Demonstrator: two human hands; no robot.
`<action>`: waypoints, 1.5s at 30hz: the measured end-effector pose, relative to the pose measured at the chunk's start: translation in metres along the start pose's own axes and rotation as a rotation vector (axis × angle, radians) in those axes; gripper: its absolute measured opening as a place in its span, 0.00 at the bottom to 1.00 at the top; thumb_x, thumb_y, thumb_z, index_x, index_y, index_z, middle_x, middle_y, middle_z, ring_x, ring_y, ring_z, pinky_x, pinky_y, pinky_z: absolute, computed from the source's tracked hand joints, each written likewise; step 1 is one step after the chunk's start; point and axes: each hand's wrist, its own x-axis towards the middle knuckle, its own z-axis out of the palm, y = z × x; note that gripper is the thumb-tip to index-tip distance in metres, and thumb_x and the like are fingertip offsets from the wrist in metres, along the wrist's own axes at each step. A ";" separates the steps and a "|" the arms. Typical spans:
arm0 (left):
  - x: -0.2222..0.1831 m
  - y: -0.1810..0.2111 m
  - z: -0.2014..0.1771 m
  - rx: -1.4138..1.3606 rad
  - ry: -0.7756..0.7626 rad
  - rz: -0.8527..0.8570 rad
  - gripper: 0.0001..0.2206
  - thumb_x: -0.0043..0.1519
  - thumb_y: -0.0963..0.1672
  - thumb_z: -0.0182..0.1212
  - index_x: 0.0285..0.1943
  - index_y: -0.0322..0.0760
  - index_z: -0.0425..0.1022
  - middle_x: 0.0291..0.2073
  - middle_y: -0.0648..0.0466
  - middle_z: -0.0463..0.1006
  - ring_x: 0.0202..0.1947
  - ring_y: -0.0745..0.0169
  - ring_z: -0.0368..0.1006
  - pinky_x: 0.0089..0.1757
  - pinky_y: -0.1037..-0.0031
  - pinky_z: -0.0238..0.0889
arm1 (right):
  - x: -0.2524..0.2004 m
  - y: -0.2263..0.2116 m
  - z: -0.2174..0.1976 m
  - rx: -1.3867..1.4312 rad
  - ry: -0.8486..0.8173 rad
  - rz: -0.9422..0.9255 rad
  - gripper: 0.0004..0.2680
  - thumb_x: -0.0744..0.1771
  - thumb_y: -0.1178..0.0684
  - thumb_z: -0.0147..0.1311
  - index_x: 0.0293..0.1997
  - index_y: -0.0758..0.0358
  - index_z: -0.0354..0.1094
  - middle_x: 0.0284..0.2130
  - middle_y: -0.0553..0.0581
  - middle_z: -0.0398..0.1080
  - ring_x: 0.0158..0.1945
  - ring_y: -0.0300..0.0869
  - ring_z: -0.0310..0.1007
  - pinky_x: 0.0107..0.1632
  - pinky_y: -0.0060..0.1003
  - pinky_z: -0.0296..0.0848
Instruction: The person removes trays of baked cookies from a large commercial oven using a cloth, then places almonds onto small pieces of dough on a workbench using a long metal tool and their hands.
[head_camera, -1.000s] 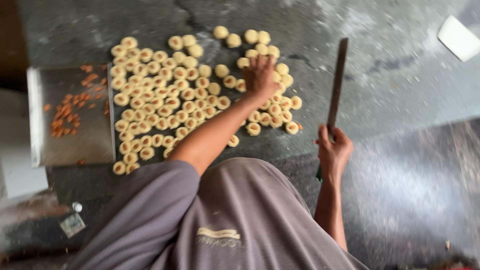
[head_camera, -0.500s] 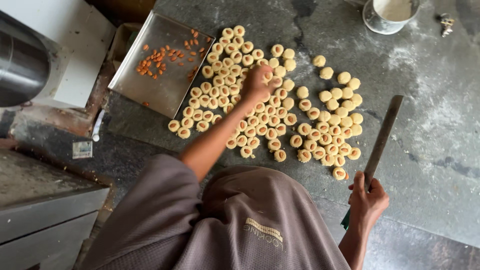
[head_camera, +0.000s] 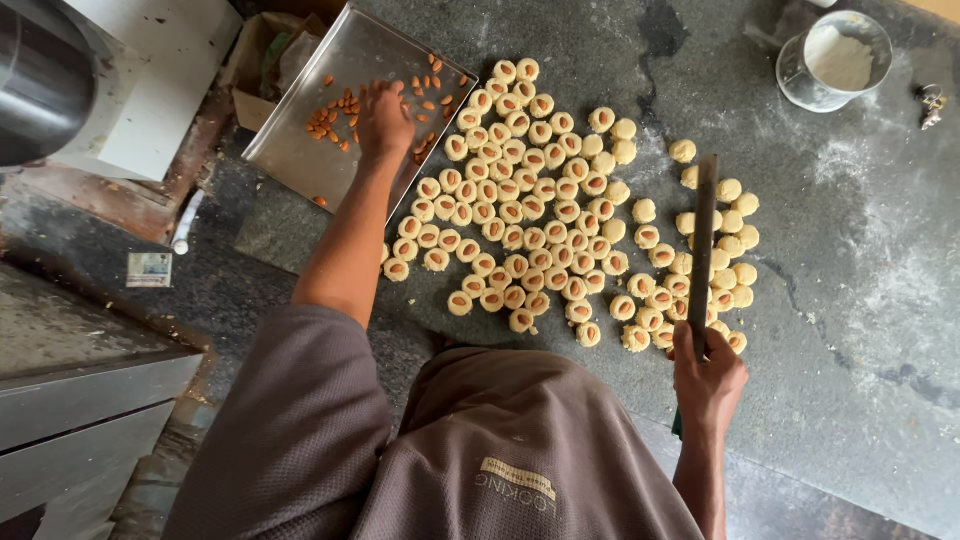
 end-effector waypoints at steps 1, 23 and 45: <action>0.004 -0.006 0.003 0.015 -0.011 0.018 0.15 0.60 0.38 0.64 0.56 0.36 0.78 0.51 0.49 0.76 0.56 0.47 0.69 0.62 0.56 0.58 | 0.000 -0.004 0.002 -0.001 0.003 -0.031 0.12 0.69 0.44 0.58 0.45 0.65 0.77 0.23 0.54 0.75 0.21 0.35 0.67 0.24 0.35 0.64; -0.010 0.012 -0.020 -0.336 0.070 -0.065 0.04 0.64 0.38 0.63 0.45 0.33 0.75 0.40 0.49 0.75 0.39 0.56 0.76 0.44 0.65 0.69 | -0.024 -0.028 0.011 0.047 -0.024 -0.015 0.13 0.69 0.44 0.57 0.43 0.66 0.77 0.22 0.54 0.74 0.21 0.34 0.65 0.24 0.34 0.63; -0.117 0.292 -0.136 -1.727 -0.865 -0.277 0.10 0.70 0.40 0.60 0.58 0.29 0.73 0.46 0.48 0.79 0.49 0.57 0.78 0.52 0.69 0.74 | -0.017 -0.116 -0.022 0.230 -0.089 -0.469 0.11 0.71 0.48 0.51 0.36 0.64 0.70 0.16 0.51 0.67 0.16 0.35 0.56 0.20 0.38 0.54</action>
